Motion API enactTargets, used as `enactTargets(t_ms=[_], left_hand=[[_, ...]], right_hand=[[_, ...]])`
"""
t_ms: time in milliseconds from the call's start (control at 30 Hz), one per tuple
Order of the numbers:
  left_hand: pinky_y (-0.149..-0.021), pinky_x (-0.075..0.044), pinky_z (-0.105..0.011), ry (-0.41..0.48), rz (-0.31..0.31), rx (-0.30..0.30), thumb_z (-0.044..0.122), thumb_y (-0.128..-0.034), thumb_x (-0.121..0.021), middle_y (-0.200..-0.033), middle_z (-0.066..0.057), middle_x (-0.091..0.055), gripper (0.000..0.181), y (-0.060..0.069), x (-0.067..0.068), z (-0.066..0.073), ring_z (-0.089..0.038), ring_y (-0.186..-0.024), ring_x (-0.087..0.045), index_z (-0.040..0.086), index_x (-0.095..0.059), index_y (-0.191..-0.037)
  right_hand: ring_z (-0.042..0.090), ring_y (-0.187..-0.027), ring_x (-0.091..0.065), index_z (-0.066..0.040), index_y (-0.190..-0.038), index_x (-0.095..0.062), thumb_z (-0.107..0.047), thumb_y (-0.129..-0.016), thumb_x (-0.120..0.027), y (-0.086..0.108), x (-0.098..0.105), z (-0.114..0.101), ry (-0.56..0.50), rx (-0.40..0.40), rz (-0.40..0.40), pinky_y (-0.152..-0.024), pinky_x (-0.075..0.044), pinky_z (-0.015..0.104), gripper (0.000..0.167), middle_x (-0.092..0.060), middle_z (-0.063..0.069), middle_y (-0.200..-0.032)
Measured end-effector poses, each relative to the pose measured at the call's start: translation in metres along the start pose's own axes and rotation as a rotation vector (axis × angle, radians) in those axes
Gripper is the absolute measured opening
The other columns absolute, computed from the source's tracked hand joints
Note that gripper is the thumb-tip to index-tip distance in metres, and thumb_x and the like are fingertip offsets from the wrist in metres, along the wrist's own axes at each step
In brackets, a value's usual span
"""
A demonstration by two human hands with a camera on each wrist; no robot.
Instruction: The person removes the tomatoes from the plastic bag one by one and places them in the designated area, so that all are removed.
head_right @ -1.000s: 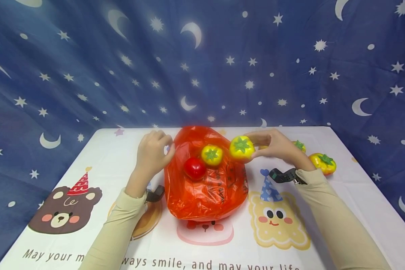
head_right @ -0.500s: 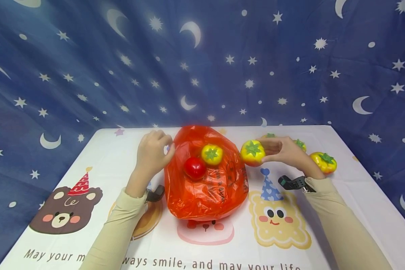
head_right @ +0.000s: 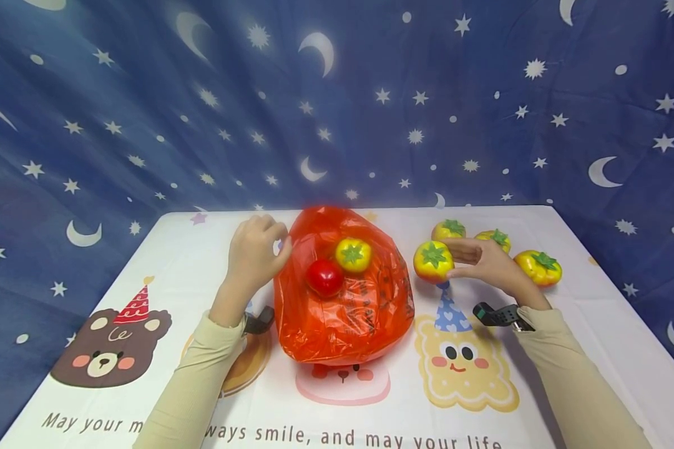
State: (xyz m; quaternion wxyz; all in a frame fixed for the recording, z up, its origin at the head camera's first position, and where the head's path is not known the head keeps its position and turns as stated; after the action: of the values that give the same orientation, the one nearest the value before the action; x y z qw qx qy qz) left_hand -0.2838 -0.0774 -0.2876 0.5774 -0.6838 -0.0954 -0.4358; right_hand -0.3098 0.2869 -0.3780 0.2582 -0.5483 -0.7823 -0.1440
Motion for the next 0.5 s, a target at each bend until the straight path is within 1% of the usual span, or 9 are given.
enactTargets(t_ms=[67,233,300,333,367,400,500], left_hand=[[-0.073,-0.045,-0.039,0.000,0.004,-0.002,0.013,-0.0793,-0.060,-0.073,-0.006,-0.055,0.010,0.000,0.000,0.000,-0.024,-0.070,-0.051,0.007,-0.060,-0.071],[-0.073,-0.045,-0.039,-0.002,0.013,-0.007,0.013,-0.0792,-0.060,-0.072,-0.006,-0.055,0.010,-0.001,0.000,0.000,-0.024,-0.069,-0.052,0.008,-0.060,-0.071],[-0.073,-0.045,-0.039,-0.004,0.015,-0.008,0.013,-0.0792,-0.060,-0.072,-0.006,-0.055,0.010,-0.001,-0.001,0.000,-0.024,-0.069,-0.052,0.008,-0.060,-0.070],[-0.072,-0.045,-0.039,-0.004,0.015,-0.008,0.013,-0.0791,-0.060,-0.072,-0.006,-0.055,0.010,-0.001,-0.001,0.000,-0.024,-0.069,-0.051,0.008,-0.060,-0.070],[-0.072,-0.045,-0.039,-0.004,0.016,-0.008,0.013,-0.0791,-0.060,-0.072,-0.006,-0.055,0.010,-0.001,-0.001,0.000,-0.024,-0.069,-0.051,0.008,-0.060,-0.070],[-0.072,-0.045,-0.039,-0.004,0.017,-0.008,0.013,-0.0790,-0.060,-0.072,-0.006,-0.055,0.010,-0.001,-0.001,0.000,-0.024,-0.069,-0.051,0.008,-0.060,-0.070],[-0.072,-0.045,-0.039,-0.003,0.018,-0.006,0.013,-0.0790,-0.060,-0.072,-0.006,-0.055,0.010,-0.001,0.000,-0.001,-0.024,-0.069,-0.052,0.008,-0.060,-0.070]], right_hand=[[-0.018,-0.100,-0.054,0.002,-0.135,-0.046,-0.017,-0.077,-0.076,0.001,0.000,0.005,0.020,-0.019,0.006,-0.084,-0.047,0.010,0.069,-0.056,-0.022,-0.119],[-0.020,-0.099,-0.053,0.003,-0.135,-0.045,-0.017,-0.078,-0.075,0.002,0.000,0.015,0.021,-0.040,0.020,-0.082,-0.046,0.007,0.067,-0.055,-0.027,-0.114],[-0.020,-0.098,-0.053,0.004,-0.134,-0.045,-0.016,-0.078,-0.075,0.003,0.000,0.018,0.019,-0.039,0.026,-0.082,-0.045,0.006,0.067,-0.053,-0.031,-0.111],[-0.020,-0.098,-0.052,0.004,-0.135,-0.045,-0.017,-0.078,-0.074,0.004,0.000,0.019,0.027,-0.048,0.026,-0.082,-0.045,0.006,0.067,-0.053,-0.029,-0.113],[-0.021,-0.098,-0.052,0.003,-0.135,-0.045,-0.018,-0.078,-0.074,0.004,0.000,0.020,0.034,-0.056,0.025,-0.082,-0.045,0.006,0.067,-0.054,-0.025,-0.116],[-0.021,-0.098,-0.051,0.003,-0.135,-0.045,-0.018,-0.078,-0.074,0.005,0.000,0.022,0.040,-0.063,0.024,-0.083,-0.045,0.007,0.067,-0.056,-0.018,-0.120],[-0.022,-0.098,-0.049,0.001,-0.137,-0.043,-0.021,-0.079,-0.074,0.006,0.000,0.027,0.062,-0.092,0.016,-0.083,-0.045,0.006,0.068,-0.056,0.008,-0.133]])
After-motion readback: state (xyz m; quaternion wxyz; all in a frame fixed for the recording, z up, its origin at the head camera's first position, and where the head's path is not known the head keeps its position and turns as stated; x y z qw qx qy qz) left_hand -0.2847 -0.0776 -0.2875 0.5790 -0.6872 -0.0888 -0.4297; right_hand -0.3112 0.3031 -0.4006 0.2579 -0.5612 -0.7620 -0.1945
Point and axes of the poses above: each hand's wrist, its own y-axis away from the middle knuckle, its own x-axis out of the back of the hand, z = x × y, the point moved 8 cm from there along -y, towards the middle knuckle
